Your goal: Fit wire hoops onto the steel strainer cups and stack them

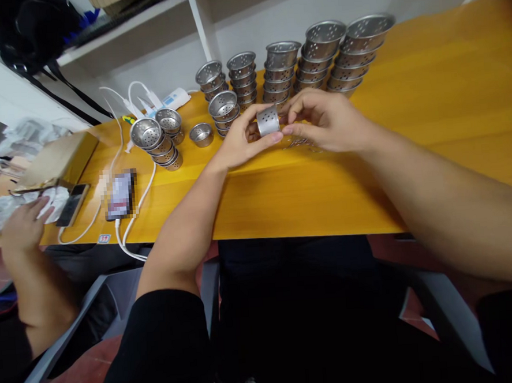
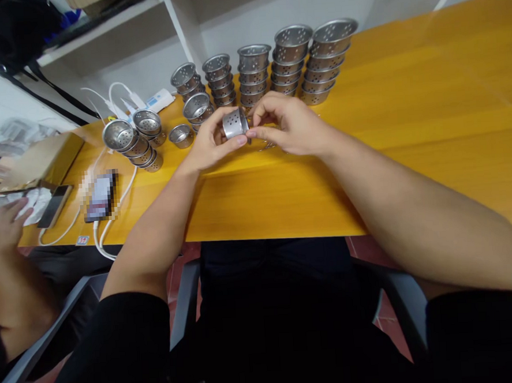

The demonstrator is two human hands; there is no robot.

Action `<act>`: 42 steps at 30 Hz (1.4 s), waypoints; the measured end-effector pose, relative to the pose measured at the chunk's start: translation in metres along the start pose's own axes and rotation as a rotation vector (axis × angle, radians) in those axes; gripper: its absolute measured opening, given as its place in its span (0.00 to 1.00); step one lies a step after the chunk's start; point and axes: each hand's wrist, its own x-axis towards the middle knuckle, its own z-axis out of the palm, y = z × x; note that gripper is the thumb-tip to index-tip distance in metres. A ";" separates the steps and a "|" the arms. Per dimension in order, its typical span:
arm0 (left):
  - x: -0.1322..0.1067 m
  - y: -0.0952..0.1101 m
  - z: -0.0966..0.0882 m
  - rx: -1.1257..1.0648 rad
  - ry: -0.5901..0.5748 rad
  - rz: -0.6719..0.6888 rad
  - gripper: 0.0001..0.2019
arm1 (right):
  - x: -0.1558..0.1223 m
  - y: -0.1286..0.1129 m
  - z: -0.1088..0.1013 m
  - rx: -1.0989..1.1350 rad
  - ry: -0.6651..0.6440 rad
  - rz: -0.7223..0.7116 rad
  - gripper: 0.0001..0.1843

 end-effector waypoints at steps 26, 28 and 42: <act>0.014 -0.033 -0.070 0.311 0.867 0.121 0.60 | 0.008 0.067 -0.020 -0.288 -0.080 0.065 0.30; 0.008 -0.042 -0.078 0.345 0.721 0.019 0.61 | 0.008 0.065 -0.019 -0.279 -0.110 0.093 0.32; -0.008 -0.029 -0.072 0.361 0.598 -0.266 0.58 | 0.009 0.069 -0.014 -0.289 -0.139 0.069 0.29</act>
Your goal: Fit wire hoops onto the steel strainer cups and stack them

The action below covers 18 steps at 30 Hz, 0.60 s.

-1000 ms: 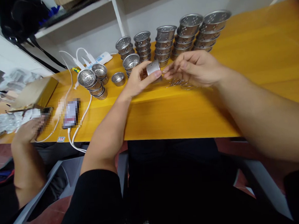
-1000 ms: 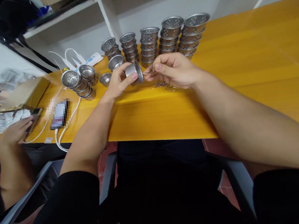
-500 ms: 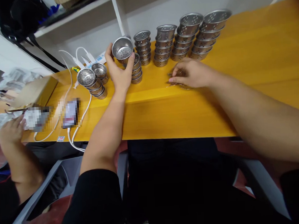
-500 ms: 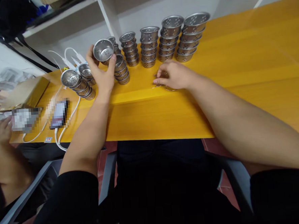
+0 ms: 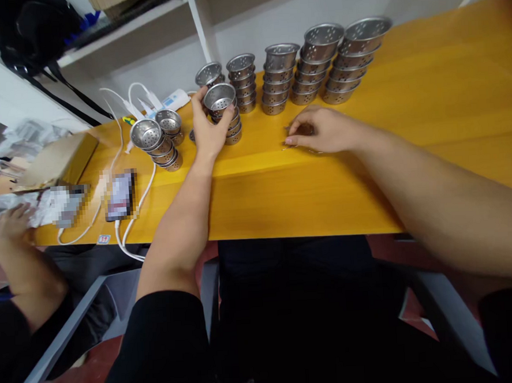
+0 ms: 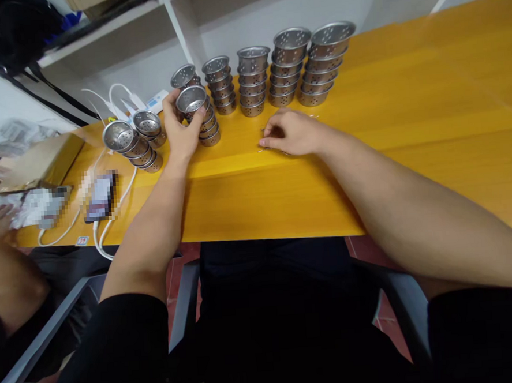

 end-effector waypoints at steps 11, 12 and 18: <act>0.000 0.047 -0.008 0.001 0.004 -0.090 0.42 | 0.001 0.011 0.006 0.038 0.021 -0.035 0.26; 0.000 0.049 -0.008 -0.015 0.007 -0.107 0.43 | 0.001 0.012 0.006 0.032 0.019 -0.042 0.26; -0.012 0.080 -0.018 0.031 -0.115 -0.176 0.46 | 0.002 0.016 0.007 0.014 0.022 -0.051 0.25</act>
